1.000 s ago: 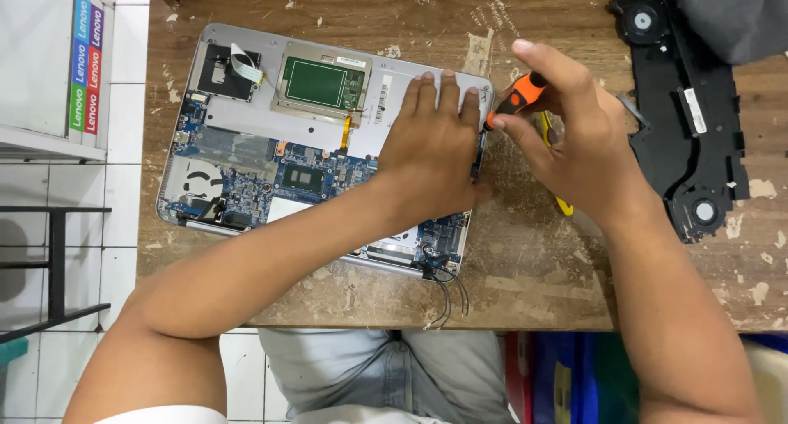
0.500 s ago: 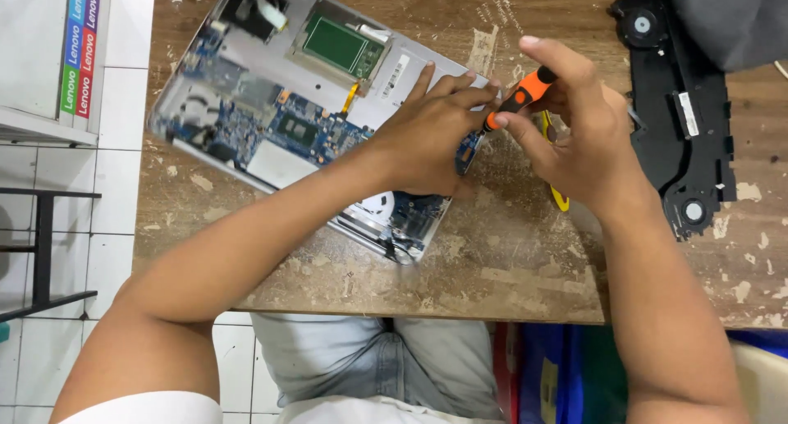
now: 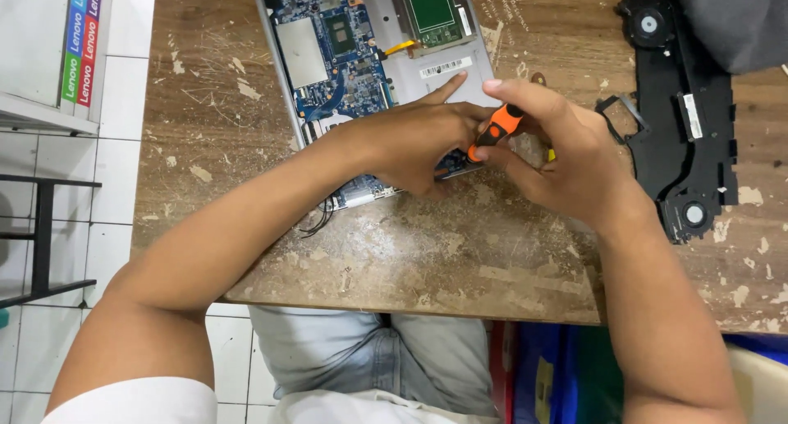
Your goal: Disassembling internal components of a laptop using a screwdriver on a repair bench.
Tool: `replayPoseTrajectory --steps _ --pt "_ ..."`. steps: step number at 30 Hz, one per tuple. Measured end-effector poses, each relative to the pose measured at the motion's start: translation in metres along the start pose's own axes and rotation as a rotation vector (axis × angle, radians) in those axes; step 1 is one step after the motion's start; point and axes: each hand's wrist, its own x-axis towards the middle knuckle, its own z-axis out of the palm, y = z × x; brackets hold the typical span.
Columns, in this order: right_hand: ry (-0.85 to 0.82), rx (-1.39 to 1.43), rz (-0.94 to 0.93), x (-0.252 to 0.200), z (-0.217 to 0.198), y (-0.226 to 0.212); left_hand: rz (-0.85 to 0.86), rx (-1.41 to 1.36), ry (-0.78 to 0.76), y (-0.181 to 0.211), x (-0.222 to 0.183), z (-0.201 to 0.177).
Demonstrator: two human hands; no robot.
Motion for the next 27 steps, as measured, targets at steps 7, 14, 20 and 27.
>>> replayPoseTrajectory --steps 7,14,20,27 --pt "-0.001 0.069 -0.085 0.000 0.011 -0.005 -0.097 -0.018 -0.175 0.002 -0.007 -0.007" --pt "0.017 0.010 -0.125 -0.001 0.018 -0.001 -0.052 0.034 -0.071 0.010 -0.015 -0.002" --pt "0.072 -0.030 -0.150 0.001 0.019 -0.003 -0.023 -0.013 0.398 0.017 -0.034 0.009" --pt "-0.100 0.438 0.141 0.003 0.011 -0.016 0.086 0.085 0.757 0.018 -0.046 0.038"
